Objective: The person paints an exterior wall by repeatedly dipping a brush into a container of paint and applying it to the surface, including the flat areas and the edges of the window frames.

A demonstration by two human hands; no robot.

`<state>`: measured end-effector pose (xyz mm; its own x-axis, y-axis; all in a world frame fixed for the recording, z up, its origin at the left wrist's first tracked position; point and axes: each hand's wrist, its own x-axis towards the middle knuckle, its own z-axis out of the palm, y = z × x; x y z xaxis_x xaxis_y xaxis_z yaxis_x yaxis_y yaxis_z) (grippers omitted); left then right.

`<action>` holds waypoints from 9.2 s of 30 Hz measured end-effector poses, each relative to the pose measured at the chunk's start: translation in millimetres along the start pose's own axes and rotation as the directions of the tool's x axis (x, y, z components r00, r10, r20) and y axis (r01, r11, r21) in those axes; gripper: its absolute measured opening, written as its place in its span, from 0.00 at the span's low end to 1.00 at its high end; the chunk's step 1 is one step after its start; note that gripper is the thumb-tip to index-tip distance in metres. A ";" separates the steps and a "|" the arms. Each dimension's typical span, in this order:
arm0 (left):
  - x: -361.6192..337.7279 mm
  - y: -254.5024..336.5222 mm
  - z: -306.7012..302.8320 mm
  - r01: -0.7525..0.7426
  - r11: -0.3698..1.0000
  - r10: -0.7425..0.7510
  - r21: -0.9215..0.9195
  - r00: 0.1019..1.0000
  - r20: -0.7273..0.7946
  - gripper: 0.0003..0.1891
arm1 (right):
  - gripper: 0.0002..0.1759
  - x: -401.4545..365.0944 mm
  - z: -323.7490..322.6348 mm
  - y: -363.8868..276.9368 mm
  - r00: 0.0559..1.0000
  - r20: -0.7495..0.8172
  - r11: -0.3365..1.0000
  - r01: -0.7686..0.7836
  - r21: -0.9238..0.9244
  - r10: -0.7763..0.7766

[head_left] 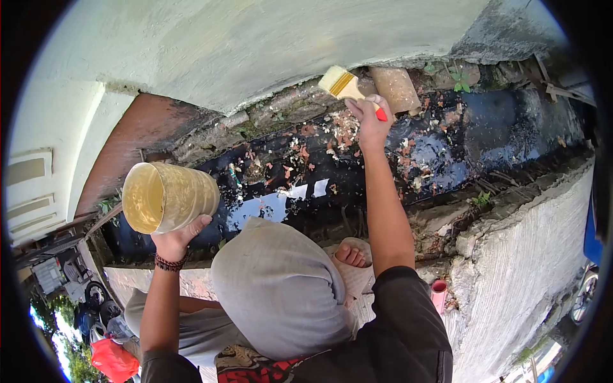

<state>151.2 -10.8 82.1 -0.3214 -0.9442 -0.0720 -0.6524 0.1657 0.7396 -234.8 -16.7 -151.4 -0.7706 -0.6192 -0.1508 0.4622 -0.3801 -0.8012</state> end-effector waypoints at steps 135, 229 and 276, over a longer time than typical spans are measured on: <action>116.9 -13.9 -45.1 -0.714 0.689 0.685 0.122 0.588 -0.431 0.44 | 0.15 -186.8 353.0 -213.0 0.653 0.712 0.354 0.622 -0.698 0.257; 105.6 -129.2 24.0 -0.450 0.890 0.442 0.072 0.891 0.101 0.33 | 0.08 -73.5 69.4 95.9 0.992 -0.111 0.800 -0.111 -0.589 0.055; 106.3 -114.6 17.1 -0.456 0.882 0.452 0.114 0.890 0.063 0.32 | 0.10 -153.4 130.9 131.7 0.988 -0.124 0.784 -0.152 -0.602 0.096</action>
<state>180.1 -125.3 -21.8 -0.6238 -0.7475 0.2283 -0.5076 0.6096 0.6089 1.7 -61.8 -158.1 -0.7713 -0.5627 -0.2974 0.2151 0.2092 -0.9539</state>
